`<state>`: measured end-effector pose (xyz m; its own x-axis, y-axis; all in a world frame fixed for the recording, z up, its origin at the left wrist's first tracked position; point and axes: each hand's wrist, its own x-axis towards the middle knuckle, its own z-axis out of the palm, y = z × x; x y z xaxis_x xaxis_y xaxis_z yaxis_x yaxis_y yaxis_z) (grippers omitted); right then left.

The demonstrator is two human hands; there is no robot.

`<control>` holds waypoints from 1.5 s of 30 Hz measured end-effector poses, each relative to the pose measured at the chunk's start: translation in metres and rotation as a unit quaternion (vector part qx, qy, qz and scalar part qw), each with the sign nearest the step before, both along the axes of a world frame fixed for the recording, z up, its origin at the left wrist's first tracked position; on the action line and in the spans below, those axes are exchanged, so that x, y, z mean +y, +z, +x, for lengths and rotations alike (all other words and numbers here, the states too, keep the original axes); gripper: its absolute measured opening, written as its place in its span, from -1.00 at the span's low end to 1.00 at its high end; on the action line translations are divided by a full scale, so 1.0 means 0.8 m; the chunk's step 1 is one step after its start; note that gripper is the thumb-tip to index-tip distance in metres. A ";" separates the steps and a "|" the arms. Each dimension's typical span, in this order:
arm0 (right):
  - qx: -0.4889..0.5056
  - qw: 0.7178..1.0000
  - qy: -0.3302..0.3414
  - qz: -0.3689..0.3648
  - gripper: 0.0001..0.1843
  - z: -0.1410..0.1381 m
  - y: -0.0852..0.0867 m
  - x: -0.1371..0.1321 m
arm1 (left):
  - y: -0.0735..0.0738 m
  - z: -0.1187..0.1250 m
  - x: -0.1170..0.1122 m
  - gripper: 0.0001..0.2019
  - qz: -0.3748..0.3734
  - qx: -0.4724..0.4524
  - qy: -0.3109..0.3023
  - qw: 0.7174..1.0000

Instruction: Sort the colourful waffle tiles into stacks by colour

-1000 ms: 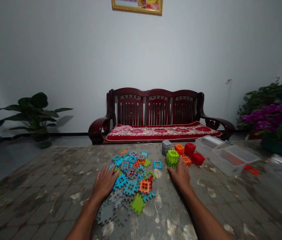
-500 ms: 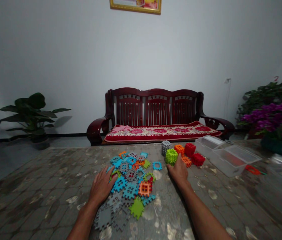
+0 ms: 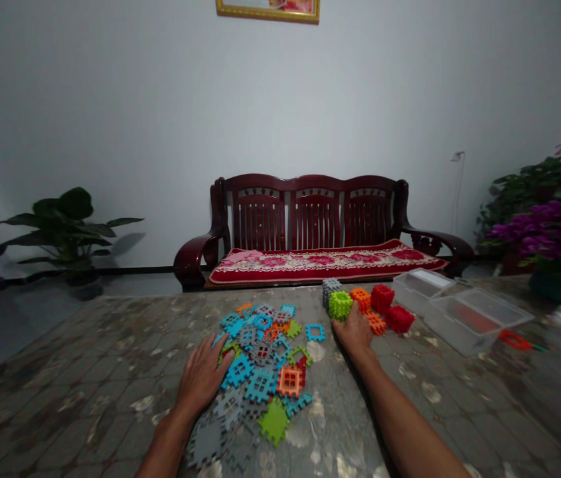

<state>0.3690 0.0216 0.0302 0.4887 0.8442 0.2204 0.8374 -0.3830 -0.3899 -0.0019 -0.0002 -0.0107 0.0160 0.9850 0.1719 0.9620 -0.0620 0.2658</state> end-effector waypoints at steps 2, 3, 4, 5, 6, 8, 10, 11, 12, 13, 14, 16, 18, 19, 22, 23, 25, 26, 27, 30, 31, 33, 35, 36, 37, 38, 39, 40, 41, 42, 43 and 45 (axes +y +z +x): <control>-0.004 1.000 0.003 0.001 -0.18 -0.002 0.003 0.004 | 0.000 0.000 0.000 -0.48 0.003 -0.005 0.000 1.000; -0.006 1.000 0.004 0.002 -0.19 -0.002 0.004 0.005 | 0.000 0.000 -0.001 -0.48 0.002 -0.006 -0.001 1.000; -0.009 1.000 0.007 0.002 -0.21 -0.003 0.005 0.007 | 0.000 0.000 -0.001 -0.47 0.001 -0.006 -0.002 1.000; -0.011 1.000 0.009 0.002 -0.23 -0.003 0.005 0.008 | 0.001 0.000 -0.001 -0.47 0.000 -0.006 -0.002 1.000; -0.012 1.000 0.012 0.003 -0.26 -0.003 0.005 0.010 | 0.001 0.000 -0.001 -0.47 0.000 -0.007 -0.002 1.000; -0.012 1.000 0.013 0.007 -0.31 -0.003 0.005 0.012 | 0.002 0.001 -0.001 -0.48 0.004 -0.010 0.001 1.000; -0.011 1.000 0.011 0.013 -0.35 -0.003 0.004 0.014 | 0.003 0.001 -0.001 -0.49 0.008 -0.015 0.003 1.000; -0.010 1.000 0.010 0.015 -0.37 -0.003 0.004 0.014 | 0.003 0.001 -0.001 -0.50 0.007 -0.017 0.004 1.000; -0.009 1.000 0.010 0.016 -0.39 -0.003 0.003 0.014 | 0.004 0.001 -0.001 -0.50 0.005 -0.017 0.005 1.000; -0.008 1.000 0.009 0.014 -0.41 -0.003 0.003 0.014 | 0.005 0.002 -0.002 -0.50 0.001 -0.017 0.005 1.000; -0.007 1.000 0.008 0.012 -0.42 -0.003 0.003 0.014 | 0.006 0.002 -0.002 -0.50 -0.003 -0.015 0.006 1.000; -0.004 1.000 0.007 0.008 -0.44 -0.004 0.002 0.013 | 0.007 0.002 -0.002 -0.48 -0.009 -0.008 0.006 1.000; -0.001 1.000 0.006 0.013 -0.43 -0.003 0.000 0.012 | 0.006 0.003 -0.002 -0.47 -0.008 0.001 0.005 1.000; 0.001 1.000 0.005 0.017 -0.42 -0.003 -0.001 0.012 | 0.006 0.003 -0.002 -0.47 -0.006 0.004 0.004 1.000; 0.008 1.000 0.006 0.028 -0.39 -0.001 -0.006 0.010 | 0.002 0.002 -0.001 -0.48 0.001 0.001 0.005 1.000; 0.010 0.999 0.008 0.030 -0.38 -0.001 -0.007 0.010 | 0.001 0.001 0.000 -0.49 0.003 -0.002 0.005 1.000; 0.014 0.999 0.013 0.033 -0.36 0.001 -0.009 0.009 | -0.002 0.000 0.001 -0.48 0.005 -0.007 0.004 1.000; 0.015 0.999 0.017 0.035 -0.35 0.002 -0.010 0.009 | -0.002 -0.001 0.002 -0.49 0.008 -0.008 0.002 1.000; 0.017 0.999 0.021 0.038 -0.34 0.002 -0.010 0.008 | -0.002 -0.001 0.002 -0.49 0.009 -0.009 0.000 1.000; 0.024 0.998 0.038 0.046 -0.30 0.005 -0.011 0.006 | 0.000 0.003 0.000 -0.48 0.007 0.002 -0.002 1.000; 0.026 0.997 0.044 0.051 -0.28 0.007 -0.012 0.004 | 0.002 0.005 -0.002 -0.48 0.003 0.009 0.000 1.000; 0.032 0.996 0.054 0.071 -0.25 0.009 -0.017 -0.001 | 0.006 0.012 -0.005 -0.47 -0.010 0.026 0.005 1.000; 0.040 0.991 0.066 0.110 -0.28 0.012 -0.026 -0.009 | 0.010 0.022 -0.010 -0.45 -0.023 0.037 0.009 0.999; 0.049 0.987 0.074 0.134 -0.32 0.012 -0.031 -0.015 | 0.012 0.027 -0.012 -0.44 -0.028 0.040 0.009 0.999; 0.060 0.982 0.084 0.159 -0.37 0.013 -0.036 -0.021 | 0.014 0.033 -0.014 -0.43 -0.031 0.041 0.009 0.999; 0.074 0.976 0.096 0.179 -0.42 0.012 -0.040 -0.028 | 0.016 0.039 -0.017 -0.43 -0.033 0.043 0.007 0.999; 0.088 0.971 0.110 0.194 -0.46 0.012 -0.044 -0.035 | 0.018 0.045 -0.019 -0.43 -0.037 0.045 0.006 0.998; 0.100 0.966 0.129 0.202 -0.51 0.010 -0.047 -0.042 | 0.020 0.051 -0.021 -0.43 -0.039 0.045 0.010 0.998; 0.108 0.961 0.150 0.205 -0.55 0.008 -0.049 -0.048 | 0.021 0.058 -0.024 -0.43 -0.038 0.044 0.014 0.998; 0.111 0.957 0.174 0.206 -0.59 0.005 -0.051 -0.054 | 0.022 0.065 -0.026 -0.43 -0.035 0.041 0.021 0.998; 0.110 0.952 0.198 0.205 -0.61 0.003 -0.051 -0.059 | 0.024 0.072 -0.029 -0.42 -0.031 0.037 0.030 0.998; 0.107 0.944 0.241 0.196 -0.62 -0.003 -0.050 -0.064 | 0.027 0.087 -0.034 -0.42 -0.029 0.030 0.052 0.998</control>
<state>0.3669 -0.0298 -0.0099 0.1365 0.8538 0.5024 0.7634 0.2325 -0.6026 0.0678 -0.0276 0.0112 -0.0786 0.9901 0.1164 0.9768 0.0531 0.2074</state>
